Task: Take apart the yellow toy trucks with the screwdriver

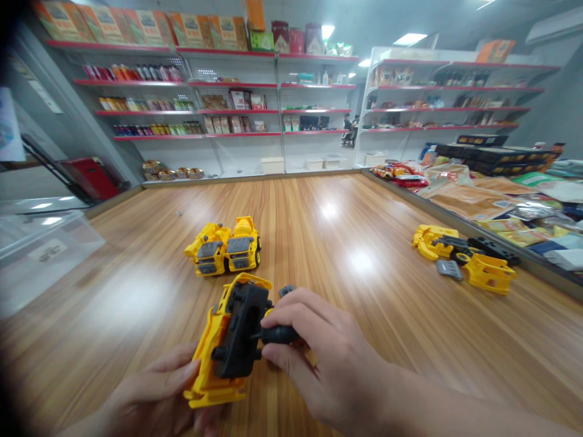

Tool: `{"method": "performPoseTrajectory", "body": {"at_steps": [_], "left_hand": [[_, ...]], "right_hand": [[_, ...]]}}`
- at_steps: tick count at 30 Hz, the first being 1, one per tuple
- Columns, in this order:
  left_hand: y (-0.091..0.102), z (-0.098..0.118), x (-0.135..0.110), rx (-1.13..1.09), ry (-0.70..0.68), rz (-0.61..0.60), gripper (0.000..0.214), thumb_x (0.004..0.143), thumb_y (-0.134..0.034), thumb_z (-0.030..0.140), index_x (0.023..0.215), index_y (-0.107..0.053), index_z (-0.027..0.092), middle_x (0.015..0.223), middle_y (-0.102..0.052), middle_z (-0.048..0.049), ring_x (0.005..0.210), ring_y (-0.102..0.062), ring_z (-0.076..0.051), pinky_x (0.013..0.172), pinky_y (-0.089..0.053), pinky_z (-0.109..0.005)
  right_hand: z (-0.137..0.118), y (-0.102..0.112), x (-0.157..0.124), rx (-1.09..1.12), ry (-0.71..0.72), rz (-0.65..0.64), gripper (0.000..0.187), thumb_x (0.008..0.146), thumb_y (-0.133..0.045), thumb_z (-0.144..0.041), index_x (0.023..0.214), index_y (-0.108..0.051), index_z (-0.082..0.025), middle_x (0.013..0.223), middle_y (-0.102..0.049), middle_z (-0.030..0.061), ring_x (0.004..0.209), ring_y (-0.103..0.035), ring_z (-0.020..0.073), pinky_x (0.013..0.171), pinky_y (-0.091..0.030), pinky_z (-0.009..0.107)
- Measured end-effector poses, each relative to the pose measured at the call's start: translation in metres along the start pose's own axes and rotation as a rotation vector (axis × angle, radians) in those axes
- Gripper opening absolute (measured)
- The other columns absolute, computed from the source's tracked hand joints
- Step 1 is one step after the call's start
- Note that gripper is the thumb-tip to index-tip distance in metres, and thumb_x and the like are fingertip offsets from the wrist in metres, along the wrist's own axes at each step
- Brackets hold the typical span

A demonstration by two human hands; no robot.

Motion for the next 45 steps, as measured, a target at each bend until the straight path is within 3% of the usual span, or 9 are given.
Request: {"method": "performPoseTrajectory", "body": {"at_steps": [6,11,25,29,34,38,45], "left_hand": [[-0.002,0.001,-0.001,0.037,0.035,0.024,0.026,0.088,-0.065,0.032,0.104,-0.072,0.012,0.09,-0.069,-0.0095,0.072,-0.064,-0.018,0.071,-0.053,-0.035],[0.0,0.0,0.0,0.018,0.028,0.024,0.027,0.089,-0.063,0.032,0.103,-0.072,0.011,0.09,-0.069,-0.0096,0.07,-0.064,-0.018,0.069,-0.053,-0.035],[-0.002,-0.002,0.001,0.021,0.045,0.034,0.025,0.09,-0.061,0.031,0.1,-0.072,0.011,0.088,-0.067,-0.0095,0.068,-0.061,-0.016,0.069,-0.053,-0.034],[-0.003,0.0,0.002,0.021,0.045,0.051,0.025,0.088,-0.064,0.032,0.099,-0.072,0.011,0.085,-0.065,-0.0082,0.067,-0.059,-0.016,0.069,-0.053,-0.033],[-0.001,-0.002,0.001,0.015,0.017,0.02,0.029,0.089,-0.062,0.033,0.1,-0.072,0.009,0.086,-0.069,-0.0117,0.064,-0.061,-0.016,0.068,-0.052,-0.033],[0.004,-0.005,-0.001,0.022,0.036,0.017,0.026,0.087,-0.065,0.032,0.1,-0.073,0.011,0.086,-0.071,-0.0107,0.069,-0.065,-0.018,0.071,-0.052,-0.035],[0.001,-0.003,-0.004,0.054,0.069,0.015,0.026,0.086,-0.068,0.032,0.104,-0.074,0.015,0.094,-0.073,-0.0102,0.078,-0.068,-0.021,0.074,-0.051,-0.034]], "right_hand": [[-0.005,0.004,0.002,-0.013,0.092,0.028,0.024,0.087,-0.066,-0.009,0.109,-0.063,-0.017,0.094,-0.066,0.0073,0.087,-0.066,0.0172,0.075,-0.058,0.027],[-0.015,0.002,0.001,-0.035,0.157,-0.032,0.025,0.088,-0.064,-0.006,0.111,-0.064,-0.014,0.096,-0.065,0.0092,0.088,-0.064,0.0162,0.079,-0.057,0.025],[-0.021,0.003,0.001,-0.082,0.188,-0.153,0.033,0.09,-0.053,-0.001,0.118,-0.064,-0.014,0.1,-0.064,0.0104,0.088,-0.062,0.0166,0.074,-0.057,0.025],[-0.023,0.002,0.001,-0.098,0.254,-0.101,0.032,0.09,-0.052,0.001,0.116,-0.065,-0.01,0.098,-0.063,0.0119,0.087,-0.062,0.0166,0.072,-0.057,0.025],[-0.011,0.004,0.001,-0.097,0.187,0.029,0.022,0.091,-0.064,-0.013,0.111,-0.066,-0.007,0.089,-0.064,0.0102,0.077,-0.062,0.0152,0.066,-0.054,0.024],[-0.01,0.002,0.0,-0.15,0.151,0.015,0.019,0.092,-0.066,-0.024,0.103,-0.068,-0.009,0.077,-0.064,0.0058,0.064,-0.058,0.0132,0.054,-0.047,0.023],[-0.01,0.001,0.0,-0.187,0.096,0.007,0.012,0.091,-0.066,-0.022,0.094,-0.07,-0.011,0.07,-0.063,0.0034,0.06,-0.056,0.0132,0.053,-0.044,0.025]]}}
Point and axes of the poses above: each hand's wrist, its own x-axis towards the middle knuckle, its own y-axis out of the back of the hand, z = x × y, the point moved 6 cm from there along x, towards the middle knuckle
